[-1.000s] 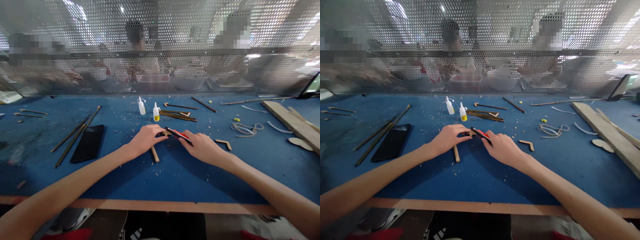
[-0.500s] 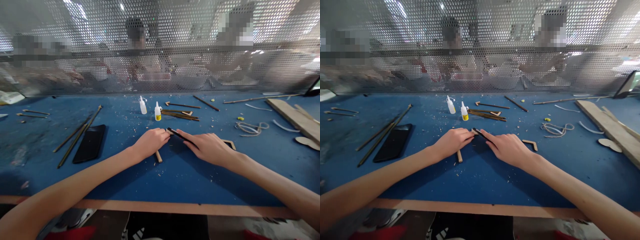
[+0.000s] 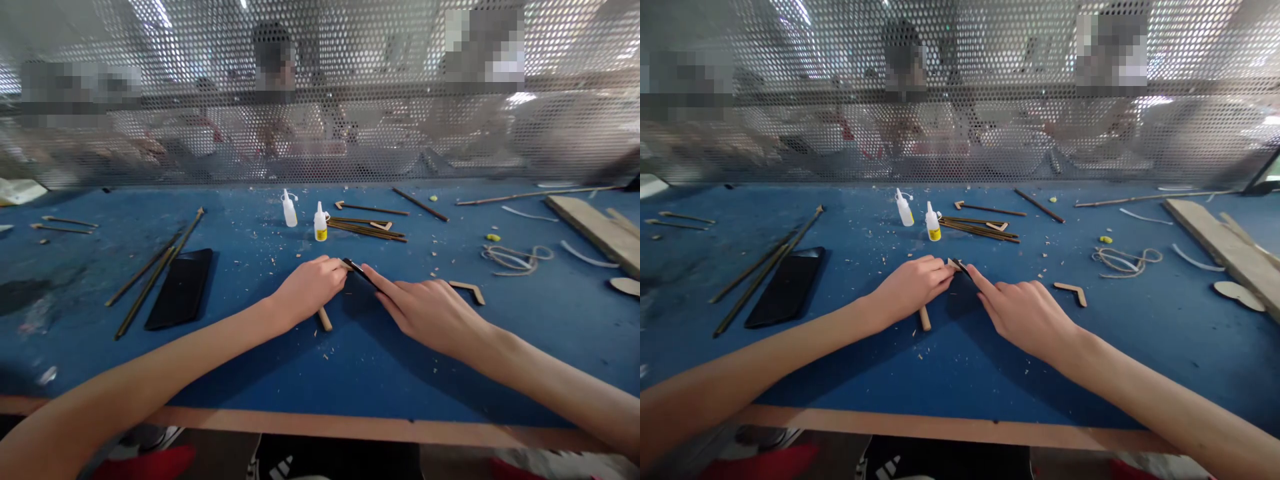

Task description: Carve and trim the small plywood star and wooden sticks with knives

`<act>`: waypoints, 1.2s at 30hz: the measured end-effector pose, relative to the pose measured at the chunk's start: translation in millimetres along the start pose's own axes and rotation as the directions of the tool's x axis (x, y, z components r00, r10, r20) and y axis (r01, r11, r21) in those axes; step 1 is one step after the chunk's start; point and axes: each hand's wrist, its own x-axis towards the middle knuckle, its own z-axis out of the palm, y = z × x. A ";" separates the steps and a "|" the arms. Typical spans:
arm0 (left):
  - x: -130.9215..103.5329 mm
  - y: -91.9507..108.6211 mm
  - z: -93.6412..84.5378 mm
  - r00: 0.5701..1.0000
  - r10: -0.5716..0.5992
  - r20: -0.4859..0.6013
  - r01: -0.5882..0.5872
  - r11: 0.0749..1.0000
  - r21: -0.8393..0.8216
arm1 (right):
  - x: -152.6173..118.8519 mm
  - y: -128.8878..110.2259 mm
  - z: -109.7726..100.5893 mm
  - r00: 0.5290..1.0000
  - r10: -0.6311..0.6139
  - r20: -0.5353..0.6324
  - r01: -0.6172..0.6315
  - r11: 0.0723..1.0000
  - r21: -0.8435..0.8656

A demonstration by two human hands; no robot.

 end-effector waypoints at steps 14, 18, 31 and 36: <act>-6.5 -5.8 3.8 0.997 0.035 -0.063 -0.042 0.993 -0.113 | -0.5 6.7 1.3 0.999 0.021 -0.035 -0.019 0.998 0.063; -6.4 -4.9 4.2 0.996 -0.004 -0.087 -0.007 0.993 -0.119 | -5.0 6.4 -1.1 0.999 0.027 -0.030 -0.025 0.998 0.061; -8.3 -6.5 8.4 0.995 0.031 -0.097 -0.043 0.991 -0.123 | -3.5 2.3 -4.1 0.997 0.059 -0.043 -0.056 0.996 0.070; -8.6 -7.6 10.0 0.990 0.083 -0.118 -0.089 0.995 -0.048 | -4.4 0.5 -10.2 0.999 0.048 0.004 -0.049 0.996 0.072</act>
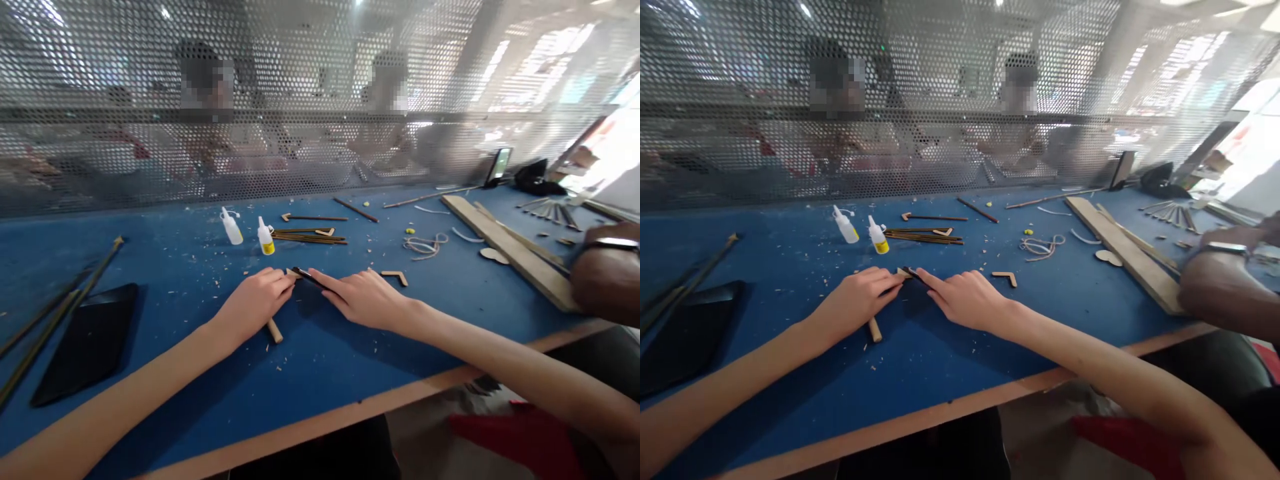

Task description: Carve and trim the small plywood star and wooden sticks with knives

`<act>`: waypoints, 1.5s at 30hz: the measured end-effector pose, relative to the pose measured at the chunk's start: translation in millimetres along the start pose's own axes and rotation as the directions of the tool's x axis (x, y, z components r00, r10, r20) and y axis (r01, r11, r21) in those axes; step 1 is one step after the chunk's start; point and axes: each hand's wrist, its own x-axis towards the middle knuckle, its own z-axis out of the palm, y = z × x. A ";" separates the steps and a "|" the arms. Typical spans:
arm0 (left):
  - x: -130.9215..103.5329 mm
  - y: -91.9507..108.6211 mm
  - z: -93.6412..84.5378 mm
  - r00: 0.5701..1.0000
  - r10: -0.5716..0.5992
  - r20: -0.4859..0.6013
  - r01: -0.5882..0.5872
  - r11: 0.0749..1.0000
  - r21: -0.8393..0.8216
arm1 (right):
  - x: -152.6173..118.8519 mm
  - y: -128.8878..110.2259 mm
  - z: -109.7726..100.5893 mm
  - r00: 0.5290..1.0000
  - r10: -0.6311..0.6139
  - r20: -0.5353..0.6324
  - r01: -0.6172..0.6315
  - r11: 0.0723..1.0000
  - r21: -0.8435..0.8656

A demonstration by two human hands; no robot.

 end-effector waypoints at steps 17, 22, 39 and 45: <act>1.4 1.4 -2.8 0.998 -0.051 0.030 0.052 0.998 -0.022 | -4.9 -5.8 -5.6 1.000 -0.006 -0.020 0.004 0.995 -0.102; 2.5 1.4 -3.4 0.996 -0.082 0.030 0.083 0.996 -0.033 | -8.7 -6.6 4.1 0.998 0.012 -0.070 -0.017 0.997 -0.070; 2.4 0.0 0.0 0.998 -0.066 -0.016 0.064 0.993 -0.094 | 7.6 -6.6 13.7 0.998 0.013 -0.066 -0.018 0.997 -0.081; 2.0 -2.4 0.9 0.998 -0.061 -0.023 0.059 0.994 -0.088 | 9.8 -1.7 9.5 0.999 0.004 -0.044 -0.008 0.995 -0.100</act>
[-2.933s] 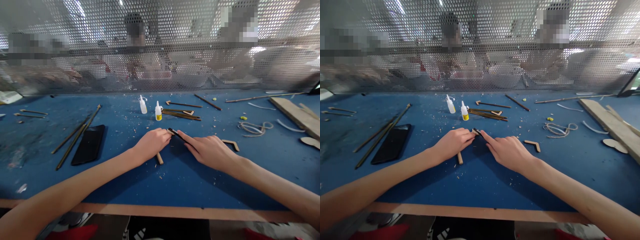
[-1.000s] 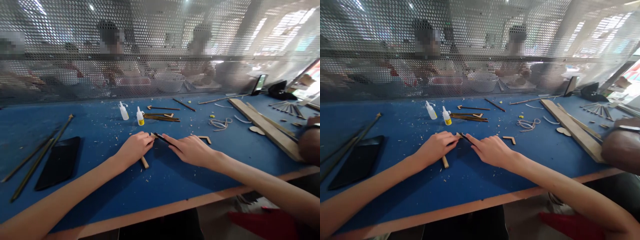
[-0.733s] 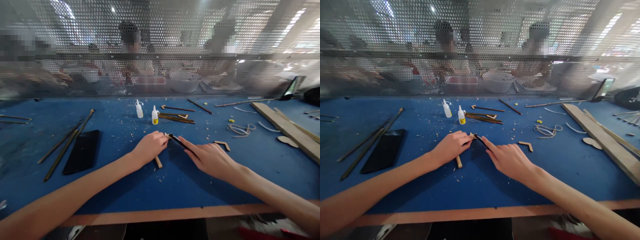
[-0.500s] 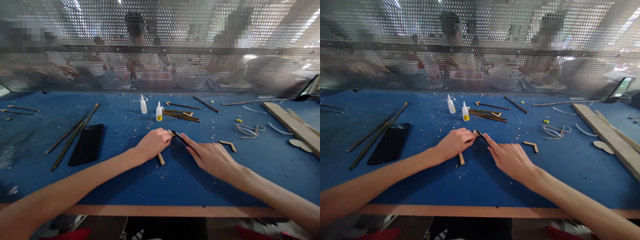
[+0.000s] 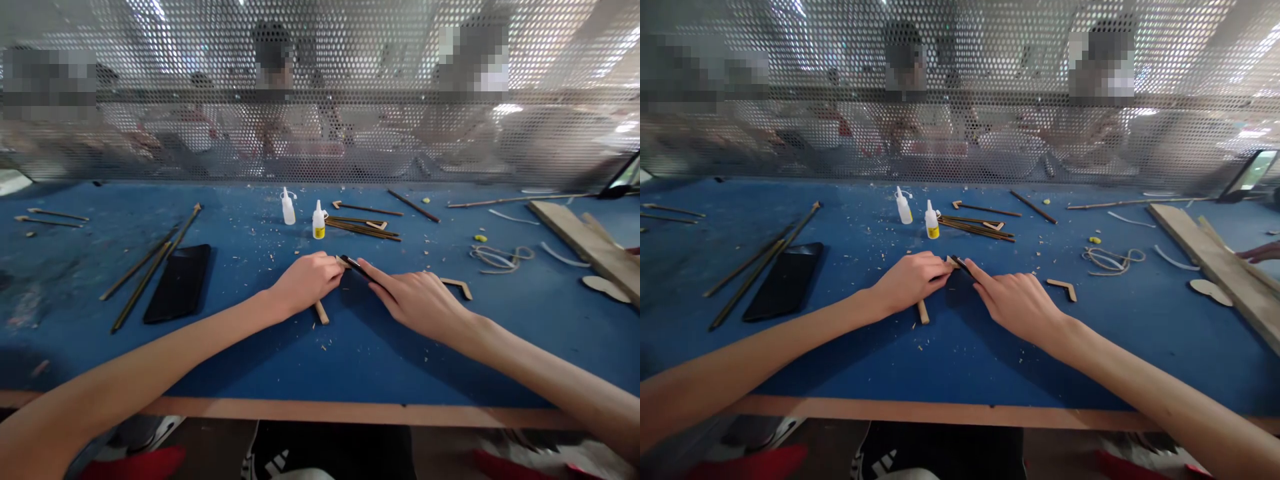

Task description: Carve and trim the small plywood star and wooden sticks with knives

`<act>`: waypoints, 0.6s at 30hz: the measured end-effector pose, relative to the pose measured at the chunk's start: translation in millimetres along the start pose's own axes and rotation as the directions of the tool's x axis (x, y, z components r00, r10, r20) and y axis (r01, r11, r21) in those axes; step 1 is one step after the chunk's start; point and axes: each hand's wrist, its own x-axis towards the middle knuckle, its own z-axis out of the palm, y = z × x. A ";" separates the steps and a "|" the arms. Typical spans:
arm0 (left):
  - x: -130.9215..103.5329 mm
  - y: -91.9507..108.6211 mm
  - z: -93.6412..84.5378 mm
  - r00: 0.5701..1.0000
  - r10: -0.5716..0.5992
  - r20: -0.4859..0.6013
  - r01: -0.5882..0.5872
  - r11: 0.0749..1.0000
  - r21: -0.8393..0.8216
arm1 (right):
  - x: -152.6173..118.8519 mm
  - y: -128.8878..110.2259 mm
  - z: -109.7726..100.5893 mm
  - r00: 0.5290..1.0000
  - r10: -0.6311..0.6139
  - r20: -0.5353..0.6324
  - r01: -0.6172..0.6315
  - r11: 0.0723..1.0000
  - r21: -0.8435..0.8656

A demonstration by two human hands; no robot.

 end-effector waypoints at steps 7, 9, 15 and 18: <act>1.9 1.2 -3.8 1.000 -0.027 -0.015 0.028 0.997 0.066 | -0.4 4.2 -1.6 0.999 -0.032 0.028 0.034 0.996 -0.079; 3.0 2.0 -4.7 1.000 -0.022 -0.002 0.022 0.996 0.085 | -1.2 4.2 -1.2 0.999 -0.038 0.037 0.041 0.996 -0.084; 5.8 0.3 -2.2 0.999 -0.036 0.040 0.031 0.994 0.107 | -4.7 1.0 2.4 1.000 -0.013 0.018 0.014 0.997 -0.071; 6.3 -0.3 -0.7 0.997 -0.050 0.052 0.044 0.994 0.104 | -5.4 -3.5 3.2 1.000 0.010 -0.010 -0.011 0.998 -0.068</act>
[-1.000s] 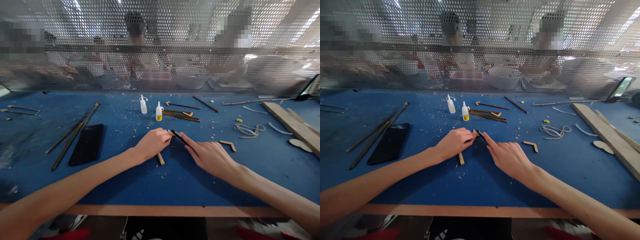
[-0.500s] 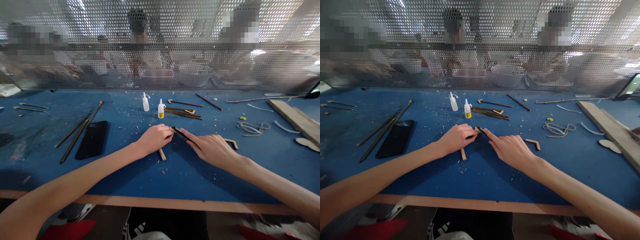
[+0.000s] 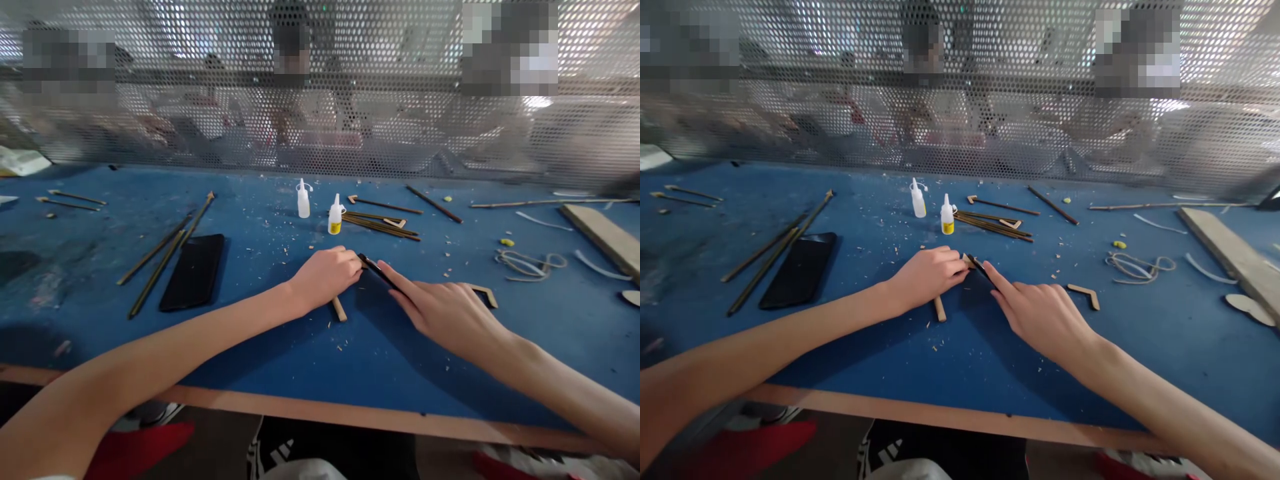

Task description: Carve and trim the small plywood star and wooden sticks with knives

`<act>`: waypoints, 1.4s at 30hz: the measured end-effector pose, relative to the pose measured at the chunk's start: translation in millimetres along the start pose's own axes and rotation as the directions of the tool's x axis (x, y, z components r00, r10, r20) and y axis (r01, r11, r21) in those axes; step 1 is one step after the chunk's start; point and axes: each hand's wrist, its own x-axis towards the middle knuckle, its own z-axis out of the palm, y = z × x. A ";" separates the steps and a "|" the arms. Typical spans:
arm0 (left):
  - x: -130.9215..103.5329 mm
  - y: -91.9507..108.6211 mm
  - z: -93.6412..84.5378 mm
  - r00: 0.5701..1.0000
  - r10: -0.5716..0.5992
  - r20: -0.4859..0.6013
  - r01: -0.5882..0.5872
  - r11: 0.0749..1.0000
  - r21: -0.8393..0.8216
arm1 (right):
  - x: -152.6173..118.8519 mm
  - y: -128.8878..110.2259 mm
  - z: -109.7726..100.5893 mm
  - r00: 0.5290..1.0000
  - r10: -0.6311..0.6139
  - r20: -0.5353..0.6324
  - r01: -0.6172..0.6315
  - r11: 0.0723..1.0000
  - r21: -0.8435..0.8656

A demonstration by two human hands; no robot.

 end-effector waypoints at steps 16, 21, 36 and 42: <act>-2.1 -1.0 3.7 0.999 0.016 -0.052 -0.020 0.996 -0.082 | -7.5 -14.2 -2.4 0.996 0.073 -0.046 -0.070 0.996 0.054; -1.9 -0.8 3.8 0.999 0.022 -0.039 -0.024 0.997 -0.070 | 1.4 -13.4 -3.5 0.997 0.079 -0.009 -0.079 0.995 0.053; -4.9 5.1 7.6 0.996 -0.028 -0.087 0.024 0.999 -0.039 | -11.3 21.6 -7.1 0.951 0.297 -0.082 -0.243 0.886 0.395; -7.4 5.5 9.0 0.985 -0.058 -0.160 0.043 0.994 -0.096 | 31.9 36.5 10.2 0.949 0.313 0.034 -0.241 0.653 0.718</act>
